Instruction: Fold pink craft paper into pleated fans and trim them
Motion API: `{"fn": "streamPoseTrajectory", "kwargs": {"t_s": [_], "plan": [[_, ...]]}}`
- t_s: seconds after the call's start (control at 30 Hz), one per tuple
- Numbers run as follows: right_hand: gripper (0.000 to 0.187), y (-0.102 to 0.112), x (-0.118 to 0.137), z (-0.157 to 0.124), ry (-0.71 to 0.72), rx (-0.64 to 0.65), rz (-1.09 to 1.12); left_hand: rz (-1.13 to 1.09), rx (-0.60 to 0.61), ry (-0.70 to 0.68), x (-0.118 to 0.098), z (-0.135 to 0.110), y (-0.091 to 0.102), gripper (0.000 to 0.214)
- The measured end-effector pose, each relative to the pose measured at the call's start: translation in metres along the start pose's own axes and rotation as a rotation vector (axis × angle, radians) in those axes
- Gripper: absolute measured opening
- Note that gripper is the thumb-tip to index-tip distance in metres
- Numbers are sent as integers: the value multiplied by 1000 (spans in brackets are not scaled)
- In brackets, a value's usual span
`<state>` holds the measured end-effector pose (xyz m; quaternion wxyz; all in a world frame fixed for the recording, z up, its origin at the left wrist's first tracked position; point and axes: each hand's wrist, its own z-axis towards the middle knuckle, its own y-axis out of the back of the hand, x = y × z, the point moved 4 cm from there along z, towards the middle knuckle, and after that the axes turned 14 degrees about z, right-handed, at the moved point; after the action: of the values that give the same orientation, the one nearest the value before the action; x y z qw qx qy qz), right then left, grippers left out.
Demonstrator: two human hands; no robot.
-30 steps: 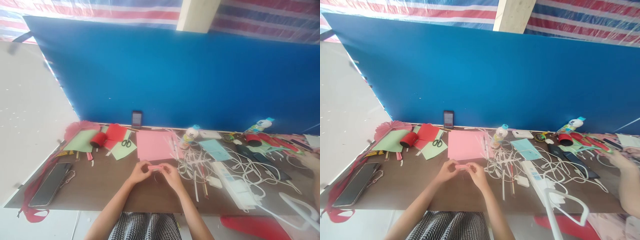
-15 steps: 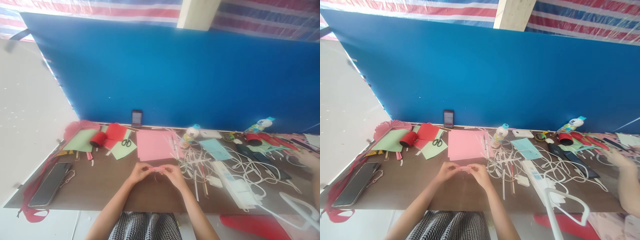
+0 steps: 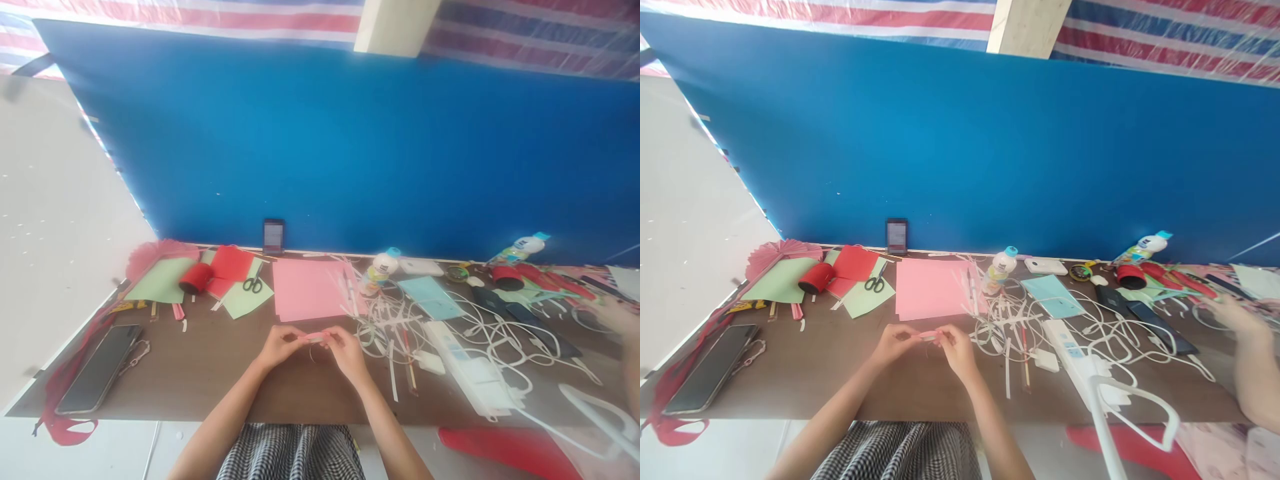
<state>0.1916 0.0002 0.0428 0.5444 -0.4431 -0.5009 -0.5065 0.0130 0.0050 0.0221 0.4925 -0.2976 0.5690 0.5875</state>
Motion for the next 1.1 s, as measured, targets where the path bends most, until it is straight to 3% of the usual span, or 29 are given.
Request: {"fn": "streamPoseTrajectory", "kwargs": {"t_s": [0.17, 0.3, 0.4, 0.5, 0.7, 0.8, 1.1], "plan": [[25, -7, 3, 1, 89, -52, -64, -50, -34, 32, 2, 0, 0, 18], [27, -19, -3, 5, 28, -143, 193, -98, -123, 117, 8, 2, 0, 20], [26, -29, -7, 7, 19, -87, 349, -133, -153, 159, 11, 1, -2, 21], [24, -31, -11, 9, 8, -80, 386, -152, -145, 168, 9, 1, -5, 22], [31, -38, -18, 16, 26, -225, 383, -193, -129, 185, 4, 1, -9, 24], [32, -47, -20, 21, 20, -217, 426, -201, -148, 199, 6, 2, -5, 26], [32, -35, -6, 26, 67, -214, 113, -252, -124, 257, 12, 3, -7, 30]]}}
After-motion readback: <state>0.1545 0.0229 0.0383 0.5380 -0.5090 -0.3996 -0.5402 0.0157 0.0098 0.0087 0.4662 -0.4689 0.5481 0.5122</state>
